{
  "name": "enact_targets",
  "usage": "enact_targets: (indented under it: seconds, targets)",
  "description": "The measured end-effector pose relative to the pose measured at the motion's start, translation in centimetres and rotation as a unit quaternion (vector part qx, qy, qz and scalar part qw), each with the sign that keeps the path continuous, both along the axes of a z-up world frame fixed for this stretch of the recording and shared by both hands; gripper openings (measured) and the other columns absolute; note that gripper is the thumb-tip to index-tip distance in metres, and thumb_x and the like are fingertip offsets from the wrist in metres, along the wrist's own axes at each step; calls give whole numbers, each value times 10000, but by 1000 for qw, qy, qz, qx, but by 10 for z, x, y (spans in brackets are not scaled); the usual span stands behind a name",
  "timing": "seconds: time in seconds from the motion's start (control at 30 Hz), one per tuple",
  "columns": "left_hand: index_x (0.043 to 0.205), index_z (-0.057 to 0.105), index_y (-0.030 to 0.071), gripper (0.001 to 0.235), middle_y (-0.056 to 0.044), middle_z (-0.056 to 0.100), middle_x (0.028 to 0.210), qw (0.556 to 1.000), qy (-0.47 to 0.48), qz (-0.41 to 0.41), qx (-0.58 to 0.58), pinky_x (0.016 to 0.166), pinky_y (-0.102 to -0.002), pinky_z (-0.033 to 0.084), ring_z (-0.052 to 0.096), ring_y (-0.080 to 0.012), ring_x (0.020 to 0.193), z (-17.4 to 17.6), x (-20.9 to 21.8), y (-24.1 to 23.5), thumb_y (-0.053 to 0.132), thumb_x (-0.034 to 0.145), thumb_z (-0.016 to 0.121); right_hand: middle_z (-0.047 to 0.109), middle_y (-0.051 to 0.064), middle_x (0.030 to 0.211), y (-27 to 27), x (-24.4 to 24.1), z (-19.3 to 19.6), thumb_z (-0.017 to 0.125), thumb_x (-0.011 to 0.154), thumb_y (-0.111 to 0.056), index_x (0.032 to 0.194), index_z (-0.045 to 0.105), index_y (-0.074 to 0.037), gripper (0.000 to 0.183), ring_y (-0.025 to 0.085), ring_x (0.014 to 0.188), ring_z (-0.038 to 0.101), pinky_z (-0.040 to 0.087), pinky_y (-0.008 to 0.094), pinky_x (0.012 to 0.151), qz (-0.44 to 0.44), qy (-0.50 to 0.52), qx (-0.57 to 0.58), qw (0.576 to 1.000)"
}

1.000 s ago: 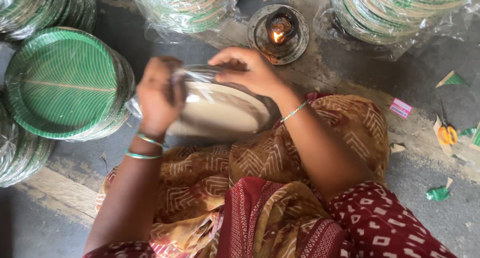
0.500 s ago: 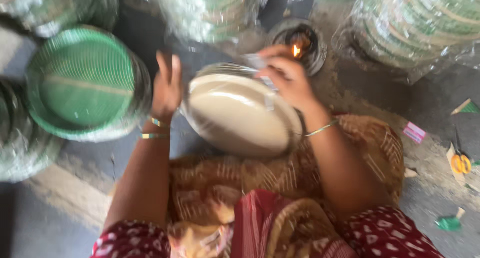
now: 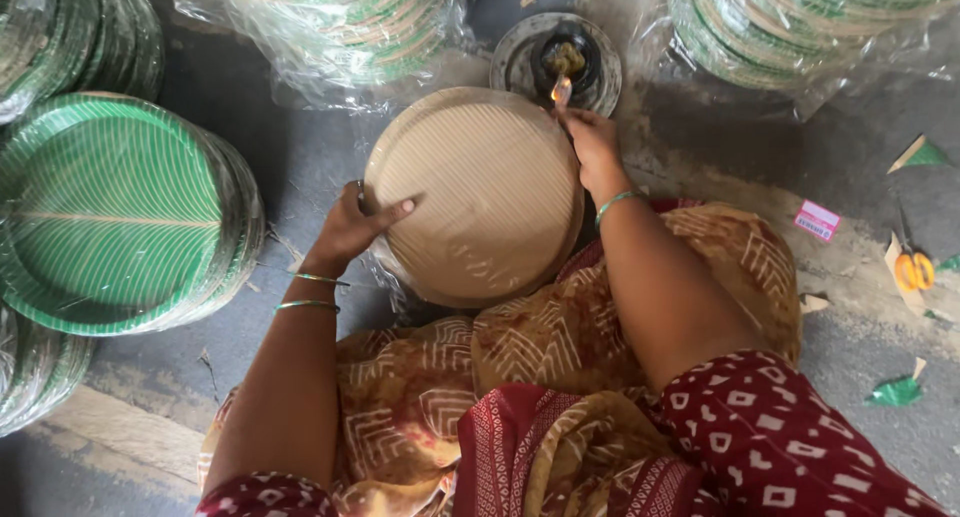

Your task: The person wraps individual green leaf-patterned plates with plastic film, seals the film using a small flame from a lit lamp, and stacks the wrapped plates. The process is repeated for multiple plates.

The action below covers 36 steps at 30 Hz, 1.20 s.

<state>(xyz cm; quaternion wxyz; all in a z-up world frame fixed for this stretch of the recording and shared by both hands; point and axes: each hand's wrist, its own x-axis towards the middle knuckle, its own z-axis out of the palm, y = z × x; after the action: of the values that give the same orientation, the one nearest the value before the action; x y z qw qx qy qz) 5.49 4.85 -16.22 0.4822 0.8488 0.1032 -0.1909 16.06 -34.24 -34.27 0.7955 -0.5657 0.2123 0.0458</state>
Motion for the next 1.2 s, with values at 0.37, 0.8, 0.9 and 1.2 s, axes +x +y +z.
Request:
enact_targets:
  seconds: [0.37,0.8,0.9,1.2]
  targets:
    - [1330,556,-100,928,-217,700,1119,998,22,11,-64,832,-394,547,659,-286,957,10,10,15,605,767,772,750,27,913,17,-12,62,738,953,-161,968,763,-34,131,122,788,682,544,282,735,42,39,58,997]
    - [1212,474,-49,980,-208,572,1158,923,-373,-29,85,1003,-463,491,578,-359,1111,136,-48,7,455,556,998,587,58,1428,49,-64,182,799,935,-375,1467,535,-91,658,173,1304,541,469,304,998,311,-279,42,908]
    - [1216,513,-20,874,-183,566,1125,842,-444,-128,279,1027,-487,455,552,-364,1075,133,-76,-17,392,623,1005,507,59,1527,64,-63,165,703,954,-524,1544,459,-105,764,178,1434,470,452,337,1126,254,-222,10,941]
    - [1382,204,-259,1554,-393,367,1427,905,-67,-132,400,887,-539,506,436,-549,1224,-48,-40,91,514,361,1084,706,135,992,61,-76,75,876,733,-426,1209,595,26,714,226,769,673,574,443,700,436,64,-212,872]
